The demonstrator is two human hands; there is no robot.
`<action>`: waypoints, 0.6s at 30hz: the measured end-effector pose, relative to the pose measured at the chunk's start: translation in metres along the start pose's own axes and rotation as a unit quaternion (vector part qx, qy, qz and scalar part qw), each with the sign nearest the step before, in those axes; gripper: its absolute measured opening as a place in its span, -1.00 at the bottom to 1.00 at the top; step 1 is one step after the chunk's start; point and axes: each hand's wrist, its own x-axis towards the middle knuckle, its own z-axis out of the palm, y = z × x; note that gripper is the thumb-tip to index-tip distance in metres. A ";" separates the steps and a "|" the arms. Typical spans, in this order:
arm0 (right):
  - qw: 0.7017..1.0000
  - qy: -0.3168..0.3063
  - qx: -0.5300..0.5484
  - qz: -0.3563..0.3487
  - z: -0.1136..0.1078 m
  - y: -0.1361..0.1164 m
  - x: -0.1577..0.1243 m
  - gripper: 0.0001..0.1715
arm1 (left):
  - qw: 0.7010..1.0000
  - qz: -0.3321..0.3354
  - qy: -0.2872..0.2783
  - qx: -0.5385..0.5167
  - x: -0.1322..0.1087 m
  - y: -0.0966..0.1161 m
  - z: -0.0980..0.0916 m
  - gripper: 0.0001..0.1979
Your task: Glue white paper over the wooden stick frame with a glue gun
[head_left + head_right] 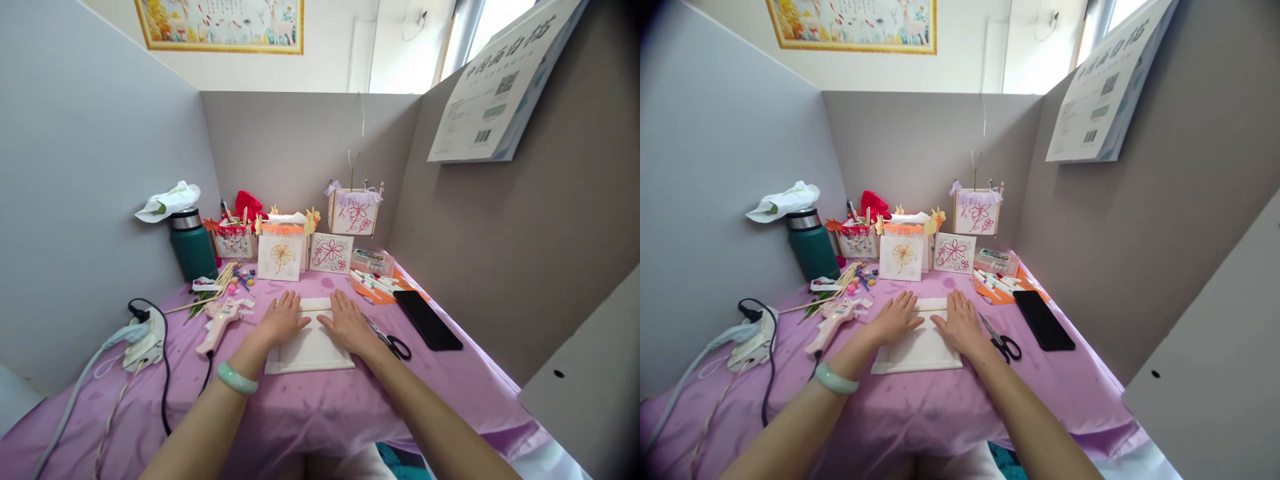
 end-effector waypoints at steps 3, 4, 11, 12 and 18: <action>0.996 -0.090 0.005 -0.011 0.003 -0.002 0.002 -0.04 | 1.000 -0.004 -0.026 -0.001 0.006 -0.004 0.008 -0.27; 0.996 -0.091 0.006 -0.014 0.004 -0.002 0.001 -0.04 | 1.000 -0.005 -0.029 -0.001 0.006 -0.005 0.012 -0.26; 0.999 0.044 0.009 0.009 0.004 0.001 -0.005 -0.17 | 1.000 -0.007 -0.021 0.000 0.005 -0.007 0.020 -0.23; 0.999 0.037 0.007 0.003 0.004 0.001 -0.006 -0.16 | 1.000 -0.008 -0.019 0.000 0.006 -0.008 0.020 -0.22; 1.000 0.005 0.025 -0.017 0.003 0.003 -0.006 -0.16 | 1.000 -0.007 -0.005 0.000 0.008 -0.010 0.025 -0.23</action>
